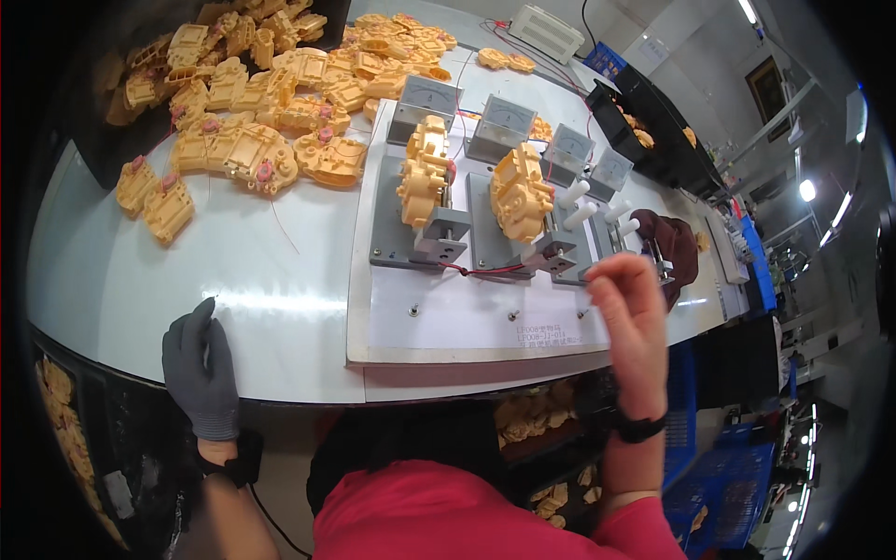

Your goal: The person places yellow plastic components onto a testing jig, connects wires, and operates a lever to test the parts. The person also wipes the work surface with a cloth and handles the plastic parts individually, moving them between the jig and a nearby bin.

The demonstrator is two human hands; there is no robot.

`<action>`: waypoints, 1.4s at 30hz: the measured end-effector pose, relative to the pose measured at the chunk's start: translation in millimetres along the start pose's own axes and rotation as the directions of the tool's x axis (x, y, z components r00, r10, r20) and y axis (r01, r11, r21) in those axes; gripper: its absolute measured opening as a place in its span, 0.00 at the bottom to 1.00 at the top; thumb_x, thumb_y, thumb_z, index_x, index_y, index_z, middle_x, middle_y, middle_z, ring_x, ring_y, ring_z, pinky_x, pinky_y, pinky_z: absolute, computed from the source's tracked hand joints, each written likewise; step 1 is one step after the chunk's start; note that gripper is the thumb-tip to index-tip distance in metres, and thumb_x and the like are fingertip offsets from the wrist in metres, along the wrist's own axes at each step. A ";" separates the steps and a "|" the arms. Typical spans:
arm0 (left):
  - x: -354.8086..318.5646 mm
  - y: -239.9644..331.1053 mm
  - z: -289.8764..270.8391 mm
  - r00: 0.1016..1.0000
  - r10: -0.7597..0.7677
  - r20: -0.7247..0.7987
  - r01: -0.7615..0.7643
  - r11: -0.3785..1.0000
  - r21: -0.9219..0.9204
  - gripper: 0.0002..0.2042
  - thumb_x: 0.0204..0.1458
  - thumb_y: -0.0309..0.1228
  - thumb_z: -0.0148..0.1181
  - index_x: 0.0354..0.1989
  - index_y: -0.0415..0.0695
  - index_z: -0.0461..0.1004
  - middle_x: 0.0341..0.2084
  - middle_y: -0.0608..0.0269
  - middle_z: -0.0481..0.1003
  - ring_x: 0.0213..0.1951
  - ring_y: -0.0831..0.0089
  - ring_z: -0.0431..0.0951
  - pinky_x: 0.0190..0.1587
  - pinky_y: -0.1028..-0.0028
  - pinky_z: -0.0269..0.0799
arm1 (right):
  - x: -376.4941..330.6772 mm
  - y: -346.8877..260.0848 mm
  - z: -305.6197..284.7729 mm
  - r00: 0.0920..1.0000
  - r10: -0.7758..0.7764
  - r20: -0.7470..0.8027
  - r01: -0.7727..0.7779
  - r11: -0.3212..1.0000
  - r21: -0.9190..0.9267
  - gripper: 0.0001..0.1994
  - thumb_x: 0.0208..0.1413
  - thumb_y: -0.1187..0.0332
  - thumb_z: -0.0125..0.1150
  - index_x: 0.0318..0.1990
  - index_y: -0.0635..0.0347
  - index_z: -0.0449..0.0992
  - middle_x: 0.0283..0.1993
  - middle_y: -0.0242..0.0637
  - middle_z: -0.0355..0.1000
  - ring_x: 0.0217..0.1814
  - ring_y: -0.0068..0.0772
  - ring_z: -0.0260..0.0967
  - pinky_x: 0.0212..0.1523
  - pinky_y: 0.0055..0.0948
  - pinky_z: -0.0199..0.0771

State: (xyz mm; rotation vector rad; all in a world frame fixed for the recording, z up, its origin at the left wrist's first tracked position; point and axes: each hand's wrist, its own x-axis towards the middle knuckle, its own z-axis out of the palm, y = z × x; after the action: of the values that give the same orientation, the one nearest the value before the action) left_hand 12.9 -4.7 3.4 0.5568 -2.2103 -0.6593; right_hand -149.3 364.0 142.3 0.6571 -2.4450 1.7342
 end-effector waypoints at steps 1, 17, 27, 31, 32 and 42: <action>-0.6 -0.1 -0.1 1.000 0.013 -0.008 -0.012 0.999 0.034 0.13 0.58 0.19 0.56 0.50 0.41 0.80 0.39 0.55 0.78 0.41 0.62 0.78 0.44 0.67 0.75 | 8.7 -13.9 -8.6 0.998 -0.049 0.028 0.050 0.998 -0.046 0.10 0.66 0.76 0.59 0.52 0.62 0.71 0.47 0.29 0.71 0.47 0.17 0.68 0.52 0.20 0.68; 1.9 -3.9 -2.4 0.990 0.127 -0.060 -0.121 0.987 0.106 0.13 0.55 0.24 0.61 0.49 0.46 0.79 0.35 0.60 0.76 0.36 0.60 0.76 0.40 0.64 0.72 | 142.5 -73.6 33.2 0.609 0.537 0.584 0.261 0.559 -0.787 0.26 0.59 0.47 0.63 0.60 0.49 0.74 0.50 0.46 0.78 0.53 0.44 0.76 0.55 0.36 0.73; 2.3 -2.5 -4.3 0.990 0.121 -0.066 -0.113 0.986 0.122 0.12 0.55 0.27 0.62 0.48 0.46 0.80 0.35 0.60 0.77 0.36 0.60 0.76 0.40 0.63 0.72 | 150.8 -74.0 32.5 0.569 0.537 0.622 0.218 0.631 -0.745 0.21 0.62 0.57 0.65 0.58 0.57 0.74 0.46 0.37 0.79 0.45 0.26 0.74 0.49 0.26 0.73; 1.5 -3.7 -3.4 0.990 0.128 -0.059 -0.119 0.984 0.129 0.12 0.55 0.26 0.61 0.49 0.46 0.80 0.36 0.59 0.77 0.36 0.60 0.76 0.40 0.64 0.73 | 144.5 -85.6 21.5 0.659 0.508 0.555 0.178 0.611 -0.771 0.24 0.63 0.57 0.65 0.62 0.56 0.71 0.46 0.39 0.79 0.45 0.24 0.74 0.49 0.24 0.73; 1.1 -4.5 -3.5 0.989 0.132 -0.058 -0.124 0.984 0.127 0.13 0.55 0.26 0.61 0.49 0.46 0.80 0.36 0.59 0.77 0.36 0.60 0.76 0.40 0.64 0.73 | 141.2 -92.0 13.9 0.694 0.487 0.530 0.164 0.610 -0.775 0.24 0.63 0.57 0.65 0.63 0.56 0.71 0.47 0.39 0.79 0.45 0.23 0.74 0.49 0.23 0.73; 8.0 2.6 -10.2 0.988 0.151 0.033 -0.154 0.977 0.146 0.14 0.54 0.27 0.64 0.50 0.45 0.79 0.39 0.58 0.77 0.38 0.59 0.76 0.43 0.65 0.74 | 0.6 -52.6 -32.3 0.959 0.109 0.263 -0.009 0.935 -0.355 0.05 0.65 0.74 0.58 0.38 0.66 0.77 0.33 0.31 0.75 0.35 0.21 0.72 0.40 0.23 0.71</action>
State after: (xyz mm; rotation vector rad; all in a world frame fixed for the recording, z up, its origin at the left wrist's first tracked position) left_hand 15.2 -10.2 15.2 0.4498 -2.3083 -0.4257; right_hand -135.7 379.2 200.5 0.8378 -2.8897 1.2355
